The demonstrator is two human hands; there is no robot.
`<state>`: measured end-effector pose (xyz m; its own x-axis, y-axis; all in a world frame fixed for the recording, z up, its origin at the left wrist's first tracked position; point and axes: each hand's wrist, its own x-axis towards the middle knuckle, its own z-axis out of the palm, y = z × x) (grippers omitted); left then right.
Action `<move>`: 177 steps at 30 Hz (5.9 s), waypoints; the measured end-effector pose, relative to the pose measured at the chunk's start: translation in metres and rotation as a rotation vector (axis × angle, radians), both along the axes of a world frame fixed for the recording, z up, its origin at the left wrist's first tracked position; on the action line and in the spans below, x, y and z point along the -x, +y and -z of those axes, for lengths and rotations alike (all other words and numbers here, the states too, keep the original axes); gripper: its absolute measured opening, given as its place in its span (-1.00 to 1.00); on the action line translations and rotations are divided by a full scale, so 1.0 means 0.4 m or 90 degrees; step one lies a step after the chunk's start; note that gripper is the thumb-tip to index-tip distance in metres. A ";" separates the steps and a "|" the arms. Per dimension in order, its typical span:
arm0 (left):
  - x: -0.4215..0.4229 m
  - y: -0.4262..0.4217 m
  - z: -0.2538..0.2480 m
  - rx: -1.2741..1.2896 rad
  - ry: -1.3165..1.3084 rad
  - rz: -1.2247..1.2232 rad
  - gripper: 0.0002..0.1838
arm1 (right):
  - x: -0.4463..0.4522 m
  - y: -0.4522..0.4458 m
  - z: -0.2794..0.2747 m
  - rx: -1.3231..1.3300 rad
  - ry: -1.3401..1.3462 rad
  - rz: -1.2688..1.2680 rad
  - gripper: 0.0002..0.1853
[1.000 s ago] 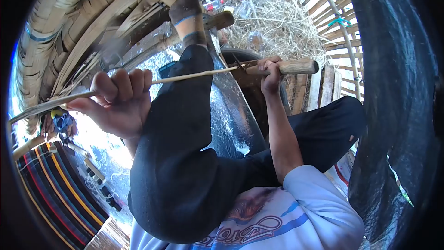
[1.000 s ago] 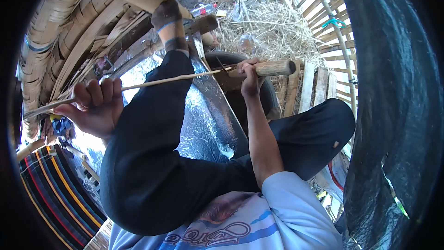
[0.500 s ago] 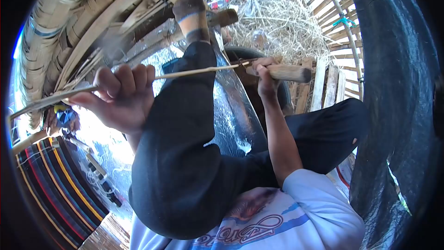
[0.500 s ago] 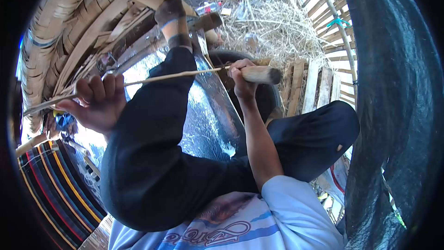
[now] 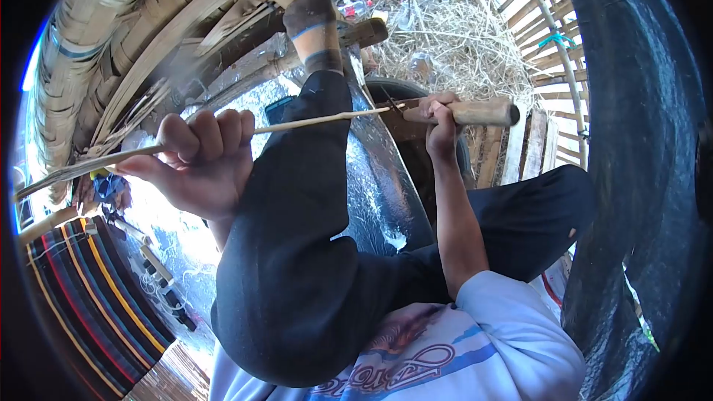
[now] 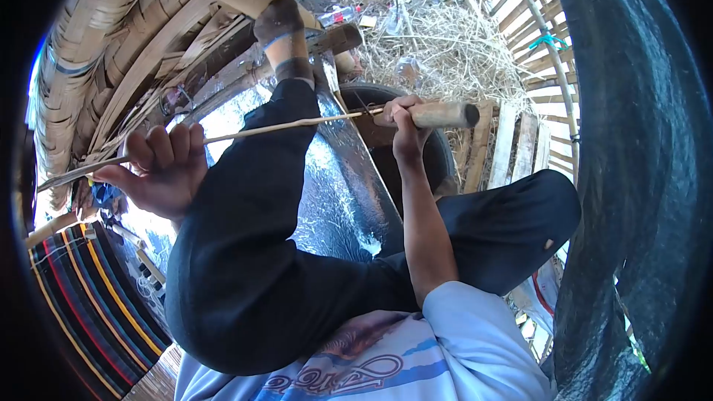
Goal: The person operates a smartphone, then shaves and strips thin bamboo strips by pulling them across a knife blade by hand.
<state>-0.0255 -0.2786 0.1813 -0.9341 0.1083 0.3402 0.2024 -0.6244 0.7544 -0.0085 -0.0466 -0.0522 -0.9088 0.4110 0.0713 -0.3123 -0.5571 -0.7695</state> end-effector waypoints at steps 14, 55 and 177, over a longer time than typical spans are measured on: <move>0.000 -0.009 0.003 0.007 0.010 0.021 -0.32 | -0.038 -0.001 0.069 -0.145 -0.222 -0.005 -0.94; 0.020 0.016 -0.003 0.007 0.107 0.154 -0.24 | -0.010 0.006 0.126 -0.216 -0.069 -0.018 -0.90; 0.197 0.192 -0.053 0.217 0.052 0.093 -0.36 | -0.008 -0.003 -0.017 -0.122 -0.365 0.049 -0.86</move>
